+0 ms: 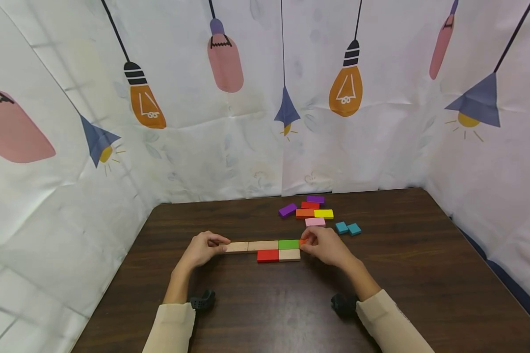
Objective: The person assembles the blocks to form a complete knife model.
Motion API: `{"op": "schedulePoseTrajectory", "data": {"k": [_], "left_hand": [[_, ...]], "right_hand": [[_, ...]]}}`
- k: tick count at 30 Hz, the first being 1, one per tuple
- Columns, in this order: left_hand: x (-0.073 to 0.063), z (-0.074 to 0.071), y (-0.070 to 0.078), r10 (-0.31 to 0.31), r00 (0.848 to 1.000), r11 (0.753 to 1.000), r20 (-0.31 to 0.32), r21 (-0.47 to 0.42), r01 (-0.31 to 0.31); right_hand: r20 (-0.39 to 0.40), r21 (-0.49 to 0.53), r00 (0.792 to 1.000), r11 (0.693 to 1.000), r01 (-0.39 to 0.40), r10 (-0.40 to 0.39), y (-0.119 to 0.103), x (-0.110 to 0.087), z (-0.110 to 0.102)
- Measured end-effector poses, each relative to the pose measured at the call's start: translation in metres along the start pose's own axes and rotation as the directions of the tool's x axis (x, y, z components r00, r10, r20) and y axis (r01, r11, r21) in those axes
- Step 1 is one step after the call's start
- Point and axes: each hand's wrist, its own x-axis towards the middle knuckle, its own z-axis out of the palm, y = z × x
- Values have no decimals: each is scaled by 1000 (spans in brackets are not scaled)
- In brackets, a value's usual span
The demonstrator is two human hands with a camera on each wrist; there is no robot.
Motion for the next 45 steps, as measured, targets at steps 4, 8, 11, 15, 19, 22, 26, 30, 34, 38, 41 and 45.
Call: {"op": "schedulePoseTrajectory", "data": {"k": [4,8,11,15,19,22,26,30,34,38,41,45], "left_hand": [[0,0,1,0,1000,1000,-3,-1,0],[1,0,1,9,1000,1000,-2,1,-9],[1,0,2,13,1000,1000,-2,3,-13],[0,0,1,5,1000,1000,-6,9,-5],[0,-1,0,9,1000,1000,-4,10,-9],[0,-2,0,14,1000,1000,-5,6,-14],[-1,-2,1,14,1000,1000,-6,6,-14],[-1,-1,1,7,1000,1000,-4,9,-7],[-1,0,0,11,1000,1000,-10,16,-11],[-1,-1,0,14,1000,1000,-11,13,-14],[-1,-1,0,14,1000,1000,-6,8,-14],[-1,0,-1,16,1000,1000,-4,4,-16]], "right_hand": [[-89,15,996,1000,14,-13,6,-1,-15],[-158,18,987,1000,-6,9,17,3,-27],[-190,18,982,1000,-18,21,26,9,-34],[-191,16,980,999,-48,50,37,20,-40],[-159,-4,984,997,-79,78,45,29,-44],[-129,-41,988,995,-94,88,48,35,-46],[-90,-93,991,989,-111,103,50,41,-48],[-56,-120,992,985,-121,114,53,45,-46],[-45,-137,993,984,-114,109,57,48,-43],[-55,-135,992,984,-117,110,59,50,-42],[-62,-129,991,983,-128,121,60,50,-42],[-72,-129,989,982,-141,133,60,51,-41]]}}
